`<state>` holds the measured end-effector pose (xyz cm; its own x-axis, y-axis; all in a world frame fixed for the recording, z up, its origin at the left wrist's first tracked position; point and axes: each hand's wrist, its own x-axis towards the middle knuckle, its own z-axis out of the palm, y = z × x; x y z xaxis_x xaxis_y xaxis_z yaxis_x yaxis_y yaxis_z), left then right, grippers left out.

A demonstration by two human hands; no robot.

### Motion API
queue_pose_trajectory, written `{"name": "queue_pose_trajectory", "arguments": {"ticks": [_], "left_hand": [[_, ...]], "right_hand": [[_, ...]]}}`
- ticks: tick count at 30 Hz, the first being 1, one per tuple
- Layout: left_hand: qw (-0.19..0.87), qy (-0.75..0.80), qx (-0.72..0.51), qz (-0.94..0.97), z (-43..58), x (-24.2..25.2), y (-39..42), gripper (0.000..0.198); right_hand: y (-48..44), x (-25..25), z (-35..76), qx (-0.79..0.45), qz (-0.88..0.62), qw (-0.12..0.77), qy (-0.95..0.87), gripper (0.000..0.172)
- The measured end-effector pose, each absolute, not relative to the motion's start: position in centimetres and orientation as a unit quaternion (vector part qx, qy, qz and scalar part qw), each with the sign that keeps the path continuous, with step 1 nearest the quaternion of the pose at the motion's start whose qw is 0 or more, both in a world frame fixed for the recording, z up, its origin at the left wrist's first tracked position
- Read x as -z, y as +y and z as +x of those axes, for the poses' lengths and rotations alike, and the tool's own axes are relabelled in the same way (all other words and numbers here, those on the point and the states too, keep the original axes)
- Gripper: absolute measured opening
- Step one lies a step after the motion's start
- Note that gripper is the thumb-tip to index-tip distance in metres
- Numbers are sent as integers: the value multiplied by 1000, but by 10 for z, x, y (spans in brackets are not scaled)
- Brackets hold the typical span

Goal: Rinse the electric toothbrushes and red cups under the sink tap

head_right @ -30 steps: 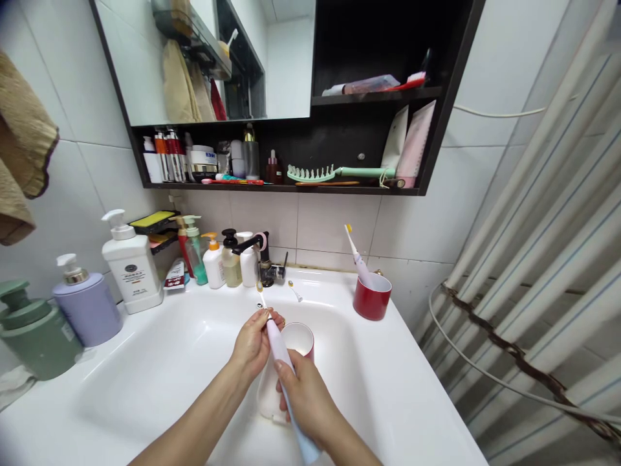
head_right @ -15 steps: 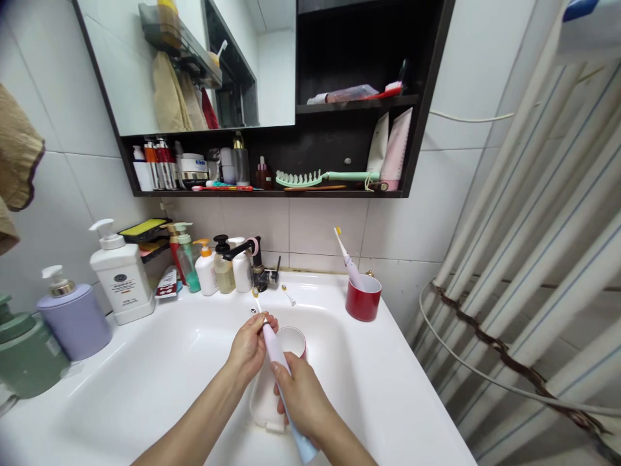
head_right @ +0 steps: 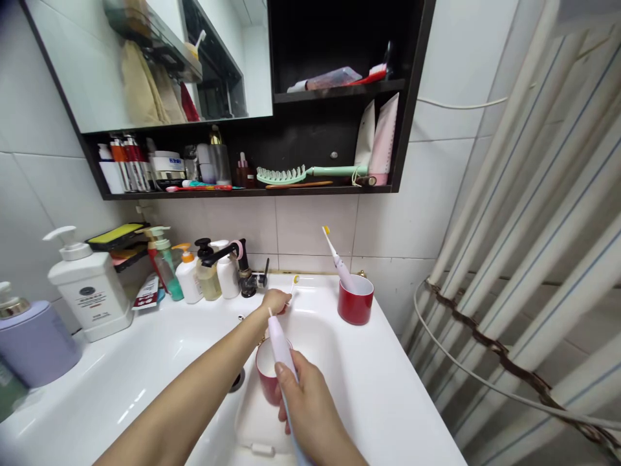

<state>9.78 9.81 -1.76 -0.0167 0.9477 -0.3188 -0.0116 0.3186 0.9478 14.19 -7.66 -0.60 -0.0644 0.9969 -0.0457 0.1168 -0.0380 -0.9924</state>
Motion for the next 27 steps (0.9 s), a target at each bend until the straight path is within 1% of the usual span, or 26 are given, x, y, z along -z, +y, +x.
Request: {"name": "queue_pose_trajectory", "arguments": {"ticks": [2, 3, 5, 7, 9, 14, 17, 21, 25, 27], "left_hand": [[536, 609, -408, 418, 108, 25, 112, 22], [518, 622, -408, 423, 111, 28, 118, 20], [481, 640, -416, 432, 113, 34, 126, 6], [450, 646, -430, 442, 112, 36, 130, 16], [428, 643, -447, 452, 108, 38, 131, 22], [407, 620, -491, 458, 87, 41, 126, 24], [434, 606, -497, 444, 78, 42, 121, 27], [509, 579, -480, 419, 70, 31, 108, 29], [605, 511, -464, 397, 50, 15, 74, 14], [637, 471, -470, 388, 37, 9, 51, 11]], "right_hand": [[-79, 5, 141, -493, -515, 437, -547, 26], [-80, 5, 140, -495, -515, 433, -550, 26], [-81, 3, 138, -503, -518, 422, -547, 27], [-82, 2, 137, -510, -522, 414, -544, 28], [-82, 2, 136, -513, -520, 409, -547, 29], [-83, 0, 136, -513, -513, 422, -544, 32], [-83, -1, 136, -503, -520, 429, -541, 32], [-80, 4, 140, -488, -523, 437, -545, 30], [-77, 10, 142, -488, -533, 426, -544, 29], [-78, 12, 138, -491, -538, 411, -548, 28]]}}
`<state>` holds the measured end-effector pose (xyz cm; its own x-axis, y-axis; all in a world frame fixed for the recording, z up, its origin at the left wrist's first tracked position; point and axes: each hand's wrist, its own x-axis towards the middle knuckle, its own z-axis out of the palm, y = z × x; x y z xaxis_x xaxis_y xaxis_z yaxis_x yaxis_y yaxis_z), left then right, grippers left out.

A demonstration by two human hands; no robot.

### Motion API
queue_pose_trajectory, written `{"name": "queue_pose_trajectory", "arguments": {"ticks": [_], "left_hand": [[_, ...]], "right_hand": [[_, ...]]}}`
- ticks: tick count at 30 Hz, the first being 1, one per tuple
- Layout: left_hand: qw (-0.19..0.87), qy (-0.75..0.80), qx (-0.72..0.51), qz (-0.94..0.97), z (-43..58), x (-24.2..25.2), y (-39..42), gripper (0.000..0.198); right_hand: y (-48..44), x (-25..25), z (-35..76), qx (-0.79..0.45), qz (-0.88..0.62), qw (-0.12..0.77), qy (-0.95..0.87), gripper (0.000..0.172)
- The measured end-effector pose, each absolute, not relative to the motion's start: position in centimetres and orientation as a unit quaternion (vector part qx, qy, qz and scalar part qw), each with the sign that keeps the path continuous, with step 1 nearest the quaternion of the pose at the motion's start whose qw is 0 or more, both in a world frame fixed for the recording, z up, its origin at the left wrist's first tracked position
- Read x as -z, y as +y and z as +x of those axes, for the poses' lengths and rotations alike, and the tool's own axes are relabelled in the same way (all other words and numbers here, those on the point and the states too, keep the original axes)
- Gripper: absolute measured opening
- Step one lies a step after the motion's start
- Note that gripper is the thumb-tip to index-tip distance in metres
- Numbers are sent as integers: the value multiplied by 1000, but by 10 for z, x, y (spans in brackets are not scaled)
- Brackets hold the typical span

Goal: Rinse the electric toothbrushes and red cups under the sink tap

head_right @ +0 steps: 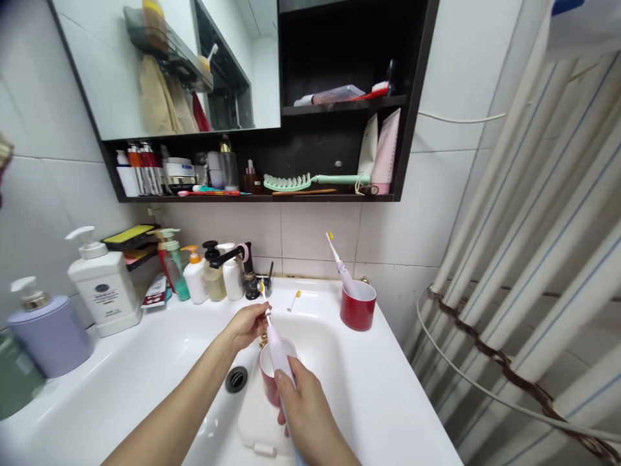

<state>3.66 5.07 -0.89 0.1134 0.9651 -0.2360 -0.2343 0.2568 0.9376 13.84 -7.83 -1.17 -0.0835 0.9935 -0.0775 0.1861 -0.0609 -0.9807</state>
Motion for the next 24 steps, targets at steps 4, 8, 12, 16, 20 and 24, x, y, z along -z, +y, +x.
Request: {"name": "queue_pose_trajectory", "arguments": {"ticks": [4, 8, 12, 16, 20, 24], "left_hand": [[699, 396, -499, 325, 19, 4, 14, 13], [719, 358, -517, 295, 14, 3, 3, 15], [720, 349, -522, 295, 13, 1, 2, 14], [704, 361, -529, 308, 15, 1, 0, 13], [699, 361, -534, 311, 21, 4, -3, 12], [704, 362, -521, 319, 26, 5, -7, 11]], "right_hand": [[-83, 14, 127, -506, -543, 374, -556, 28], [-85, 20, 121, -501, -539, 372, -565, 29], [-83, 26, 119, -498, -533, 384, -566, 29], [-83, 26, 117, -507, -530, 396, -552, 28], [-85, 20, 115, -582, -514, 392, -493, 29], [-86, 17, 114, -592, -509, 400, -480, 28]]}}
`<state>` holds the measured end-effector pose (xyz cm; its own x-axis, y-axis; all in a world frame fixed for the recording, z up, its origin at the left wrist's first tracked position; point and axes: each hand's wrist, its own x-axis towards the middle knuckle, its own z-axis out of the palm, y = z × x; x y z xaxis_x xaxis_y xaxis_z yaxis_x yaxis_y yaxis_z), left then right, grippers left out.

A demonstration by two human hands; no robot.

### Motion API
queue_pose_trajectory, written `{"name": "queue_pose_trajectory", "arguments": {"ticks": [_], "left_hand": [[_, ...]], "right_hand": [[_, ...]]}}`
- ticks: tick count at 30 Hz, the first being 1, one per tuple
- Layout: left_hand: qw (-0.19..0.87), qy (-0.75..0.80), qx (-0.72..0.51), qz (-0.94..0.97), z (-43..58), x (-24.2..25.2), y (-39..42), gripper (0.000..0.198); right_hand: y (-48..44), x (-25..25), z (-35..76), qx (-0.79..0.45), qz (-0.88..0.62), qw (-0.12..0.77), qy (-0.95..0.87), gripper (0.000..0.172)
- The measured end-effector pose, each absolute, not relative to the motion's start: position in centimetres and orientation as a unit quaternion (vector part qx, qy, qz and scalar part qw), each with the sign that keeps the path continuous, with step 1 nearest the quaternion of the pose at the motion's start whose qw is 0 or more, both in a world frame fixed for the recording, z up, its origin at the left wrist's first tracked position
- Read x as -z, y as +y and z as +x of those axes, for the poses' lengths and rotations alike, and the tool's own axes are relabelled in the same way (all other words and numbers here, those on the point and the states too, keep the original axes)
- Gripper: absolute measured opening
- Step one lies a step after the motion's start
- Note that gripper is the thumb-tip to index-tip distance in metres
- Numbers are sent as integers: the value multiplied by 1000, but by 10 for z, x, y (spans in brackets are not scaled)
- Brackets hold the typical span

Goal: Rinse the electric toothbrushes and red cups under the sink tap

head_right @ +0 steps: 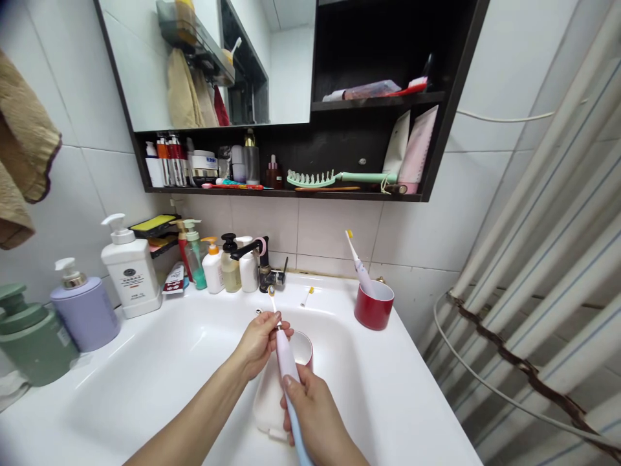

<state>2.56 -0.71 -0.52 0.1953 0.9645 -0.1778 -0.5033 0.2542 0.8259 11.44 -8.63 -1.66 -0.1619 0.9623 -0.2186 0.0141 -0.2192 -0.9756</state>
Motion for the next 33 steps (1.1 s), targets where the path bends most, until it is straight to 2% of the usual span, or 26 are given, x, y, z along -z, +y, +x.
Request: {"name": "queue_pose_trajectory", "arguments": {"ticks": [9, 15, 20, 25, 30, 33], "left_hand": [[697, 339, -505, 379, 28, 2, -11, 11], [703, 322, -509, 379, 30, 3, -12, 16], [673, 319, -542, 389, 32, 3, -14, 15], [702, 296, -527, 376, 31, 2, -15, 16], [700, 294, -521, 391, 32, 3, -15, 16], [706, 282, -512, 399, 32, 3, -15, 15]], "right_hand": [[-88, 22, 117, -486, -533, 438, -537, 27], [-86, 21, 116, -546, -504, 423, -518, 30], [-85, 20, 116, -443, -523, 459, -566, 25], [-89, 16, 113, -609, -449, 434, -490, 27], [-91, 19, 113, -537, -477, 462, -521, 26], [-91, 20, 113, -572, -468, 449, -502, 27]]}}
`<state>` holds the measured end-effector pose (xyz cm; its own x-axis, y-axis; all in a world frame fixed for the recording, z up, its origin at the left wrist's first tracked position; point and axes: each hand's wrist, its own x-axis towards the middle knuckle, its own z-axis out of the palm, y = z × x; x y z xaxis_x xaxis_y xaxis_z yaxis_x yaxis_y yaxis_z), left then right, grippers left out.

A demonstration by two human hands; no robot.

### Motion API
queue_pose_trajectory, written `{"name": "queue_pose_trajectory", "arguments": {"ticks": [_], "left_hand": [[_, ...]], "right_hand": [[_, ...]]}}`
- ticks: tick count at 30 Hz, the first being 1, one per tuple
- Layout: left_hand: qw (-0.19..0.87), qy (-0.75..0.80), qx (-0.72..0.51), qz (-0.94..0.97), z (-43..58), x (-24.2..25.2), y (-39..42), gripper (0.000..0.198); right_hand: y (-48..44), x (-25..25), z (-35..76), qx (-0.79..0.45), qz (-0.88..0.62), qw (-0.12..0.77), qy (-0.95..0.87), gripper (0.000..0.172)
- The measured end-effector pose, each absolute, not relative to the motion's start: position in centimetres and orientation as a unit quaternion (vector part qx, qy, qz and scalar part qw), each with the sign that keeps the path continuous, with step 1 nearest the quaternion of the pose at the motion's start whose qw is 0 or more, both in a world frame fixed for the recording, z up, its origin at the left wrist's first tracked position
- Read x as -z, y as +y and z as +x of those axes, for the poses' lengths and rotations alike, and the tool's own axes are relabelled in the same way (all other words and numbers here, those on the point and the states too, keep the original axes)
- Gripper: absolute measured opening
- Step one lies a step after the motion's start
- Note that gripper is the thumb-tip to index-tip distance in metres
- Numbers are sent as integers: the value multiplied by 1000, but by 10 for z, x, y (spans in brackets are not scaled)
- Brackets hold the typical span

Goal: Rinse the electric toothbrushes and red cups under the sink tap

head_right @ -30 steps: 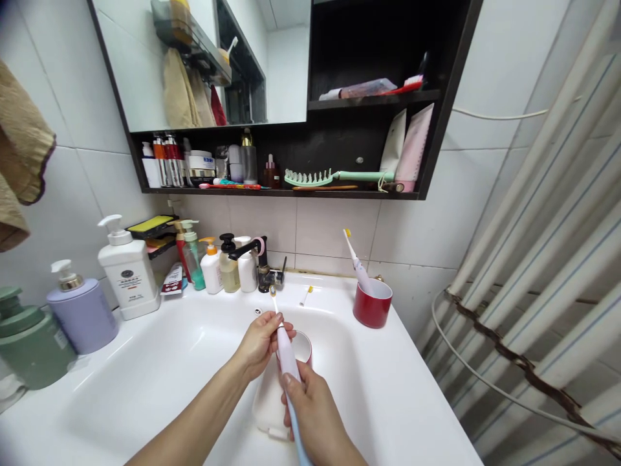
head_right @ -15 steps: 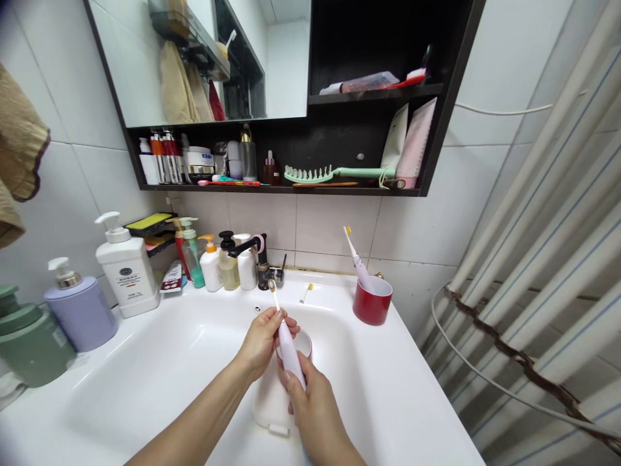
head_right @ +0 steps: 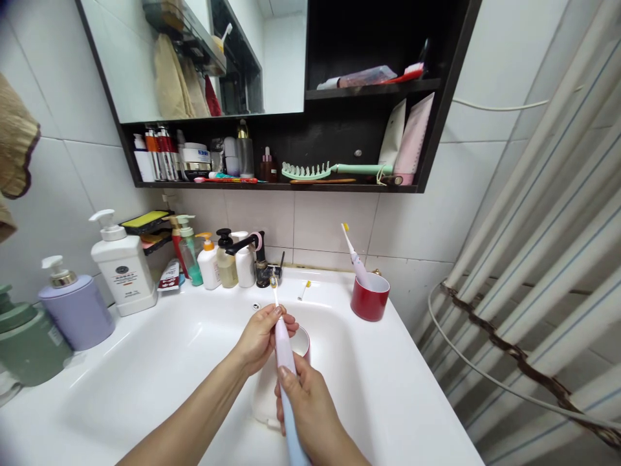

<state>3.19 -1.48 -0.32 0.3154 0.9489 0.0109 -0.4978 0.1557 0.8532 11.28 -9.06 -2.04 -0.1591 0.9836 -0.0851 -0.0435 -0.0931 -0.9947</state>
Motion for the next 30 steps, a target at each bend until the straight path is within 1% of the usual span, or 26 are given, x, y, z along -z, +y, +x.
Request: {"name": "queue_pose_trajectory", "arguments": {"ticks": [4, 8, 11, 13, 15, 18, 19, 23, 28, 30], "left_hand": [[699, 288, -523, 394, 32, 2, -16, 15], [720, 265, -522, 373, 33, 0, -18, 14], [717, 268, -533, 360, 33, -1, -19, 14], [706, 290, -541, 353, 30, -3, -18, 15], [682, 316, -560, 348, 25, -5, -14, 17], [624, 356, -588, 372, 20, -5, -7, 17], [607, 367, -585, 394, 19, -3, -6, 15], [525, 385, -514, 559, 18, 14, -7, 9], [328, 422, -381, 755, 10, 34, -20, 13], [277, 430, -314, 800, 8, 38, -24, 16]], "right_hand": [[-91, 19, 112, -552, -475, 465, -504, 25], [-95, 17, 108, -634, -423, 467, -449, 23], [-96, 15, 108, -652, -404, 465, -442, 22], [-91, 12, 110, -625, -417, 475, -458, 22], [-80, 5, 116, -560, -443, 515, -474, 21], [-52, -6, 125, -394, -495, 589, -503, 21], [-42, -8, 127, -347, -513, 583, -526, 21], [-13, 4, 129, -309, -541, 551, -555, 22], [-5, 37, 128, -270, -578, 495, -590, 19], [-6, 46, 128, -257, -592, 476, -598, 20]]}}
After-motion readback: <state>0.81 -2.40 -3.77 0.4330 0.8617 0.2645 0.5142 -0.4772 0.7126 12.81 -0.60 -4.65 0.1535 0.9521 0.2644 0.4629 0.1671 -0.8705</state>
